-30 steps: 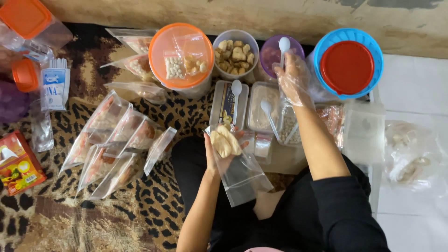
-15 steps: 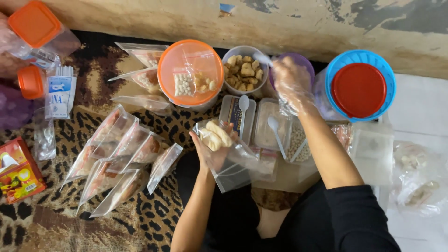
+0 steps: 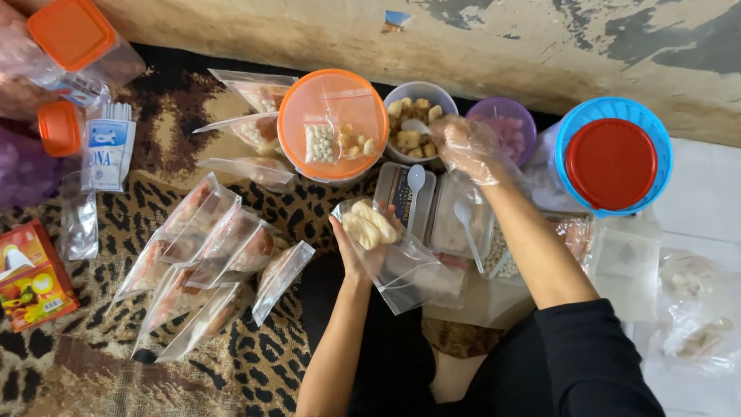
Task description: Packaging various snack items from large containers into individual plastic bags while sitting on the floor.
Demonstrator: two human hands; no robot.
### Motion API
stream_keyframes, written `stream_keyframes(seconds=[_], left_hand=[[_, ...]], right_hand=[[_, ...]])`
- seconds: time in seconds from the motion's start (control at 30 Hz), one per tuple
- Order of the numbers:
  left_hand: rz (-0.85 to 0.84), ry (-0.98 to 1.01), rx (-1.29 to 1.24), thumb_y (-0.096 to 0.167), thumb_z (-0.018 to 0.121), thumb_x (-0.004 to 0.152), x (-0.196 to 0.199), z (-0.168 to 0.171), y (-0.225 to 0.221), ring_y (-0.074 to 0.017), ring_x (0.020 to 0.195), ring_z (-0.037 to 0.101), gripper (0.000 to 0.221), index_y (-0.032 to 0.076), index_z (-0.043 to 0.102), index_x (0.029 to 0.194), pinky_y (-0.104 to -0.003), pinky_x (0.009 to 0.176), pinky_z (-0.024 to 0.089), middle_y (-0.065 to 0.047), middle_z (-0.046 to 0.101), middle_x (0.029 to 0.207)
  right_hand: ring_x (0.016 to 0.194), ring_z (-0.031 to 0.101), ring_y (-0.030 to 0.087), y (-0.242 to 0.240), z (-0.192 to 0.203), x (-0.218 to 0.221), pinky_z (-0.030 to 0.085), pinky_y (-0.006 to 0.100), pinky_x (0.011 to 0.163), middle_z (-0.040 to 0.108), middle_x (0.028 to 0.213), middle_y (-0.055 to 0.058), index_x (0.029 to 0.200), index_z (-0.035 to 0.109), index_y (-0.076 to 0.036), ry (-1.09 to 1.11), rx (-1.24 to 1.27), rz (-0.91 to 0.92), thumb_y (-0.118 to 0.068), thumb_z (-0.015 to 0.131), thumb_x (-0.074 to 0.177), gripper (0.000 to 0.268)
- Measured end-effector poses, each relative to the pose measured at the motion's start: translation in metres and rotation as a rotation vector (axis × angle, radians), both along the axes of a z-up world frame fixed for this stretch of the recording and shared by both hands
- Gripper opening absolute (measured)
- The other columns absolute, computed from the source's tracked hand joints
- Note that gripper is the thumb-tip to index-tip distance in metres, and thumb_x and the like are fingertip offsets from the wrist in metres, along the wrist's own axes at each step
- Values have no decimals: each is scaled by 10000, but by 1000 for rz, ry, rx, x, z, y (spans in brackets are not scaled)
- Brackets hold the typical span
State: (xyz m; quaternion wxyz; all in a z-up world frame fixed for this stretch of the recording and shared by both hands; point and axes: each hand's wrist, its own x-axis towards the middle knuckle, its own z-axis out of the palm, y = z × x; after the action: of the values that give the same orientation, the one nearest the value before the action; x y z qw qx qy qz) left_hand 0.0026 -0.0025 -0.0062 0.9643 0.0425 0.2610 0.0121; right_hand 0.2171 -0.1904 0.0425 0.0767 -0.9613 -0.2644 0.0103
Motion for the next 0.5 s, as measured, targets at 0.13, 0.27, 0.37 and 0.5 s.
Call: stream_keyframes(seconds=[0.13,0.27,0.37,0.5], left_hand=[[-7,-3,22,833,478,859,0,2,4,-404,1193,638,833,130,618,1283,-571,1075,458,-192,670,1255],[5,-12,7,828,495,853,0,-3,4,-410,1175,646,839,117,616,1281,-573,1064,473,-199,667,1258],[3,-5,14,830,492,853,0,-6,4,-407,1171,648,842,119,607,1288,-572,1062,480,-196,662,1262],[-3,1,29,839,487,848,2,-3,2,-397,1169,653,864,120,604,1313,-565,1062,485,-195,654,1278]], right_hand=[[870,744,311,3,27,-9,620,437,767,766,966,47,1134,757,-177,83,76,13,-255,628,922,259],[862,723,325,3,-2,0,601,448,765,725,971,91,1151,692,-83,64,178,-82,-250,641,869,331],[762,733,276,7,-21,8,617,450,668,674,889,18,1157,642,-145,-136,-83,-73,-272,623,891,295],[825,731,315,17,-36,12,609,468,657,679,942,49,1130,691,-151,-226,90,-54,-291,597,932,261]])
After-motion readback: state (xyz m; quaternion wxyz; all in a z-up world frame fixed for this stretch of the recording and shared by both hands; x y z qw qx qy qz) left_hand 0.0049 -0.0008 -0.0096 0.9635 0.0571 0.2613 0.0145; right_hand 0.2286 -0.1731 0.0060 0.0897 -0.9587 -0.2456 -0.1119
